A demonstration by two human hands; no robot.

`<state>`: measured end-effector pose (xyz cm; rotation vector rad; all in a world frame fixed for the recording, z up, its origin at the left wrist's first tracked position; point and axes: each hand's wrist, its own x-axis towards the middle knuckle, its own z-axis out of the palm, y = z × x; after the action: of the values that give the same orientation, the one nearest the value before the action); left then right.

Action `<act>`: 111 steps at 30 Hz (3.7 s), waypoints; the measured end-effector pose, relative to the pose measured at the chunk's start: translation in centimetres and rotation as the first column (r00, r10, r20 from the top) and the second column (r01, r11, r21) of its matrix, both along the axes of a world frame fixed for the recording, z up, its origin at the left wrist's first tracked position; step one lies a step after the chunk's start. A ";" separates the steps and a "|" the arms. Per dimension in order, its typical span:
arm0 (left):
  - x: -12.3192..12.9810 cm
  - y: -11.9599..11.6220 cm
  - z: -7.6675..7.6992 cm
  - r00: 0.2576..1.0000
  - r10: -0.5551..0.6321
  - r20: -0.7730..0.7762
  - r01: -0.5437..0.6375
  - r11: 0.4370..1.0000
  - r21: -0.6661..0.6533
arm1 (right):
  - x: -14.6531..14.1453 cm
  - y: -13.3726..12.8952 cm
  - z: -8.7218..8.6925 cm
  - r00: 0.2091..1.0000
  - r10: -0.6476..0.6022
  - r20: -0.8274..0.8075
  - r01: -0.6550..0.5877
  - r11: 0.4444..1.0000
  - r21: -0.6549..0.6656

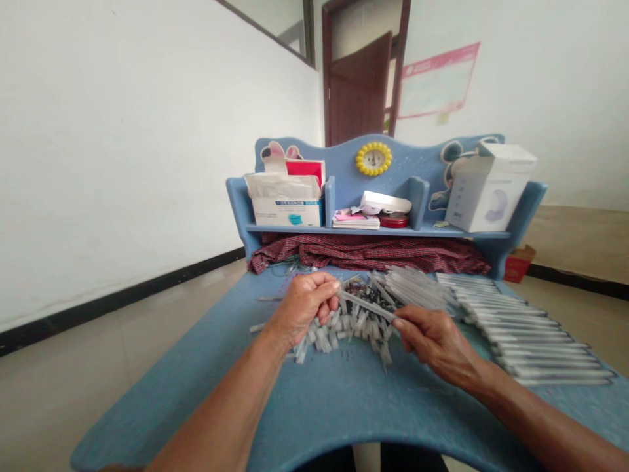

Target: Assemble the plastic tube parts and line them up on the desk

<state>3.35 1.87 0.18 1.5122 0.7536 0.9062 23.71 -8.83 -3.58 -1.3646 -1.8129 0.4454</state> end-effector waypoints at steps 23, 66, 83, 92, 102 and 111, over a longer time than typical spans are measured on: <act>0.3 -1.0 0.8 0.999 0.026 0.031 -0.027 0.999 0.021 | -1.1 0.4 -0.8 0.988 -0.121 0.098 0.101 0.977 0.191; 2.5 -2.1 -0.8 0.981 -0.166 0.103 0.179 0.975 -0.135 | 14.6 1.5 6.5 0.568 -0.350 0.745 0.526 0.851 -0.002; 2.5 -2.2 -0.9 0.980 -0.200 0.020 0.201 0.974 -0.103 | 21.9 3.0 1.2 0.565 -0.359 0.743 0.632 0.767 -0.110; 2.7 -2.2 -0.9 0.976 -0.216 0.018 0.216 0.970 -0.108 | 20.7 3.0 1.3 0.539 -0.359 0.762 0.639 0.764 -0.092; 2.8 -2.2 -1.0 0.979 -0.203 -0.005 0.201 0.973 -0.112 | 11.5 0.2 4.2 0.648 -0.309 0.696 0.462 0.886 -0.037; 2.9 -2.3 -1.1 0.979 -0.203 0.008 0.203 0.975 -0.091 | 3.6 -1.3 3.7 0.624 -0.059 0.779 0.248 0.960 -0.127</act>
<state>6.21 -0.43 -0.89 1.4786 0.6198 0.7080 27.31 -10.17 0.08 -2.0733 -2.3313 -0.0822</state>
